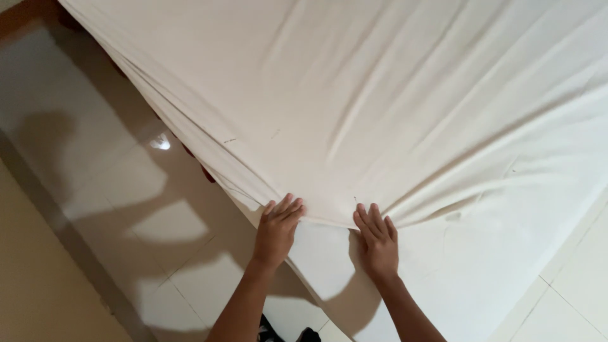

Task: The person fits a white fitted sheet over a hotel bed mattress, pulling the elastic corners over each mattress corner one at a time and smoothing the sheet surface with both hands. They work around the bed, tucking the corners and pressing the fabric flat.

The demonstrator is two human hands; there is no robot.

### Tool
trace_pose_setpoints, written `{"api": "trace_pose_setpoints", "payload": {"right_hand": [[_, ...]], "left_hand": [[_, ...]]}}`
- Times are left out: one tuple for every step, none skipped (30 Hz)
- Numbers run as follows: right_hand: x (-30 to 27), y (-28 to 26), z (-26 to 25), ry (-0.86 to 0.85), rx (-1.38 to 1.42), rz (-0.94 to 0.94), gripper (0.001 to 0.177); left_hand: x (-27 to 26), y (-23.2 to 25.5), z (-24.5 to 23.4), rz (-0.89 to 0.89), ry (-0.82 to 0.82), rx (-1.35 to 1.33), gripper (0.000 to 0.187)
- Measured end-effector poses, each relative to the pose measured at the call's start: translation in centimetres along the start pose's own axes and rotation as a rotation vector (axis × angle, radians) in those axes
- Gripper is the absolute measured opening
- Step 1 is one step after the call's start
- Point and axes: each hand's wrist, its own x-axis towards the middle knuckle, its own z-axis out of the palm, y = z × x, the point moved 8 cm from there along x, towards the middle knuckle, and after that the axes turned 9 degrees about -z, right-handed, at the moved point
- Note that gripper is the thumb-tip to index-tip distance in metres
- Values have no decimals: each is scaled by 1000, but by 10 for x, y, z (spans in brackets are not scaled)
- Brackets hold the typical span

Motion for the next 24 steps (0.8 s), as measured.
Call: {"api": "trace_pose_setpoints", "payload": {"right_hand": [[-1,1,1,0,-6,4,49],[-2,2,4,-5,2,8,48],[-3,2,6,-10,12,10,48],[1,1,3,-9,7,12,48],[3,-4,-2,-1,7,6,48],[5,-9,-6,8,6,0,48],[4,-8,-4,8,6,4,48],[3,-8,-2,-4,-16,8,48],[2,-6,1,-17,-39,10,48],[3,-8,1,-17,-41,12,48],[3,-8,0,-20,-43,23,48],[3,-9,0,-22,-45,33,48],[1,-12,2,-22,-49,39,48],[-2,-14,6,-47,-70,61,49],[-3,-16,11,-69,-88,80,51],[-2,-22,9,-67,-89,82,51],[-2,-30,10,-106,-117,71,54],[-3,-39,11,-146,-145,60,57],[-5,-40,11,-145,-146,63,57],[-8,-41,12,-172,-135,76,59],[-7,-41,14,-191,-124,85,61],[-2,-43,14,-182,-126,85,61],[-2,-44,14,-190,-117,110,60],[-2,-44,14,-197,-108,135,60]], "left_hand": [[-2,0,5,4,-1,-6,26],[-3,-4,12,-32,-31,-4,29],[-5,-9,18,-70,-59,-1,31],[-6,-4,19,-67,-60,-5,31],[-10,0,16,-71,-38,24,37],[-15,4,14,-75,-16,54,42],[-17,6,14,-73,-19,54,42],[-20,7,15,-95,-30,68,45],[-22,7,18,-118,-38,81,49],[-22,7,17,-116,-39,79,49],[-22,6,18,-122,-49,64,50],[-22,6,18,-128,-59,49,52],[-23,5,19,-123,-63,46,52],[-24,4,21,-122,-78,53,53],[-24,2,22,-121,-89,64,54],[-23,2,23,-117,-89,64,54],[-23,0,26,-118,-99,70,54],[-24,-1,28,-119,-109,75,54],[-25,1,27,-115,-110,75,54],[-27,2,28,-121,-141,75,56],[-24,1,27,-123,-165,78,58],[-23,-1,28,-116,-160,81,58],[-24,-2,29,-99,-155,79,58],[-26,-3,30,-81,-150,77,58]]}}
